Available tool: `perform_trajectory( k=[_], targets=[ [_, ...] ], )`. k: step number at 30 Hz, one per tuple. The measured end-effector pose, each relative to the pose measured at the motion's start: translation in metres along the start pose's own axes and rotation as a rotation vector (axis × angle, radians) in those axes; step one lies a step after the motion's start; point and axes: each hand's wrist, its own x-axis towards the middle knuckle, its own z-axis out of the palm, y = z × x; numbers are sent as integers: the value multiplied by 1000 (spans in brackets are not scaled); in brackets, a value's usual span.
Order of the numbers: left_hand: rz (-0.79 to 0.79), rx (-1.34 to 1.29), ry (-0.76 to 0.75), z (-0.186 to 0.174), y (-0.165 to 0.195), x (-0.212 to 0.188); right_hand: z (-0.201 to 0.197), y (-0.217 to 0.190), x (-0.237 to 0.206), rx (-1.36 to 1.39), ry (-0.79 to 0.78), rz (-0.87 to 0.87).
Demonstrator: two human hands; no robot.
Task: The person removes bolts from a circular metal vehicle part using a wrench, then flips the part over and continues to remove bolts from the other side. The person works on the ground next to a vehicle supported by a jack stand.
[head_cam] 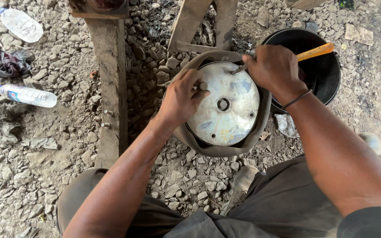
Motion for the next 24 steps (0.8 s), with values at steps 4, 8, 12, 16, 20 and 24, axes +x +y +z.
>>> perform_trajectory(
  k=[4,8,12,16,20,24],
  targets=[
    [193,99,-49,-6,-4,4,-1,4,-4,27,16,4],
    [233,40,-6,-9,-1,2,-1,1,-5,66,136,-149],
    [104,217,59,-7,3,2,-1,-3,0,-6,34,-31],
    [205,309,-8,-6,1,5,-2,3,-3,3,-15,6],
    [381,278,11,-15,-1,5,1,8,-5,50,175,-197],
    [231,241,2,-11,6,6,9,1,1,-7,33,-26]
  ],
)
